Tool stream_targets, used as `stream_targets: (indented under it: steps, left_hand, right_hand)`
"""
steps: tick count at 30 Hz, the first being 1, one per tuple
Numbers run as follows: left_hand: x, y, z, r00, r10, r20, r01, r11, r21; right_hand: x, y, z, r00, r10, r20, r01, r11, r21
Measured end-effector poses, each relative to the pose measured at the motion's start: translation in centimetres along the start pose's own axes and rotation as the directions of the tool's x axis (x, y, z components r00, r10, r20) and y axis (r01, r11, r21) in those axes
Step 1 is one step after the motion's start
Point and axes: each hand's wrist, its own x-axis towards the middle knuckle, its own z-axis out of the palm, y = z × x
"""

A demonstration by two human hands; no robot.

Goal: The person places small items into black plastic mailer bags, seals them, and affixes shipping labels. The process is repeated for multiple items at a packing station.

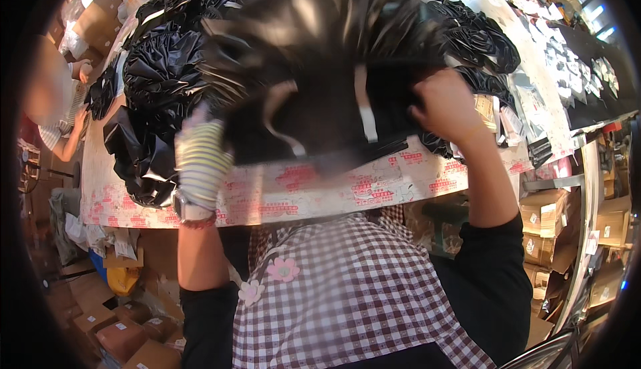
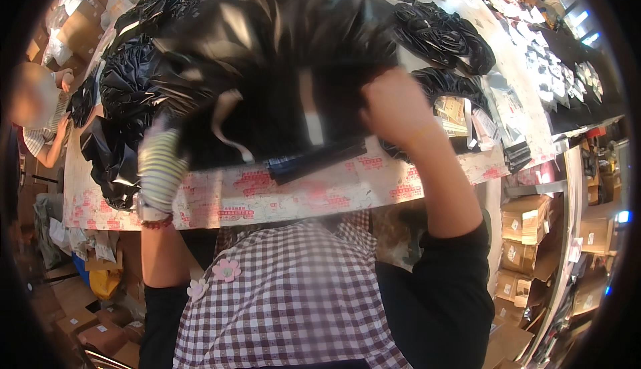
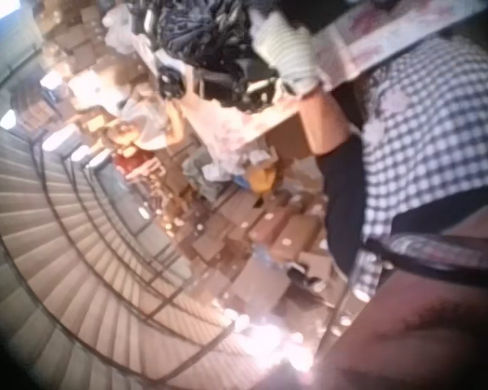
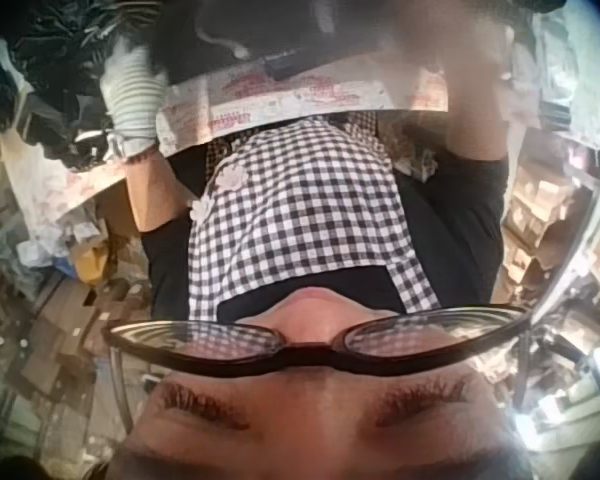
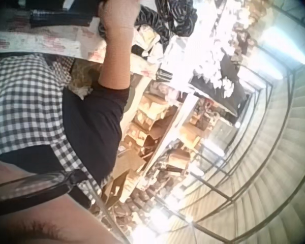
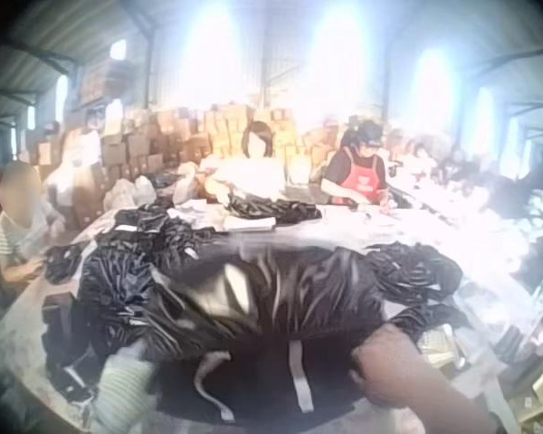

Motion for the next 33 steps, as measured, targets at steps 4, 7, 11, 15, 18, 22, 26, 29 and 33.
stream_targets:
  steps: [4,7,11,15,18,22,26,29,33]
  left_hand:
    - [-1.5,3.7,5.0,0.983,0.18,0.033,-0.169,0.962,-0.213]
    - [-2.7,7.8,4.1,0.968,0.138,-0.212,-0.172,0.973,-0.152]
    - [-3.9,10.4,5.8,0.893,0.381,-0.238,-0.436,0.864,-0.253]
    - [-5.2,10.7,8.1,0.857,0.492,0.149,-0.421,0.838,-0.348]
    - [-5.4,10.2,9.0,0.847,0.517,0.12,-0.452,0.821,-0.349]
    - [-5.3,10.5,8.9,0.858,0.501,0.109,-0.435,0.824,-0.363]
    - [-5.4,10.8,8.9,0.866,0.496,0.055,-0.446,0.819,-0.361]
    - [-5.5,10.8,8.9,0.867,0.496,0.052,-0.449,0.822,-0.349]
    - [-5.6,10.8,8.9,0.871,0.489,0.056,-0.443,0.828,-0.344]
  right_hand:
    - [-0.5,-1.8,7.5,0.978,-0.21,0.007,0.208,0.973,0.104]
    - [-3.4,-8.0,7.7,0.917,-0.124,-0.378,0.281,0.874,0.395]
    - [-5.8,-12.8,11.0,0.97,-0.217,-0.11,0.239,0.772,0.588]
    - [-9.1,-4.3,8.1,0.961,0.081,-0.266,0.151,0.651,0.744]
    - [-13.4,3.6,7.9,0.87,0.489,-0.062,-0.314,0.646,0.695]
    - [-16.5,5.8,8.3,0.858,0.513,0.016,-0.413,0.673,0.613]
    - [-17.1,6.7,7.3,0.849,0.487,0.206,-0.493,0.588,0.641]
    - [-16.9,7.5,7.1,0.905,0.389,0.172,-0.405,0.664,0.628]
    - [-17.2,8.0,8.7,0.957,0.287,-0.033,-0.238,0.847,0.476]
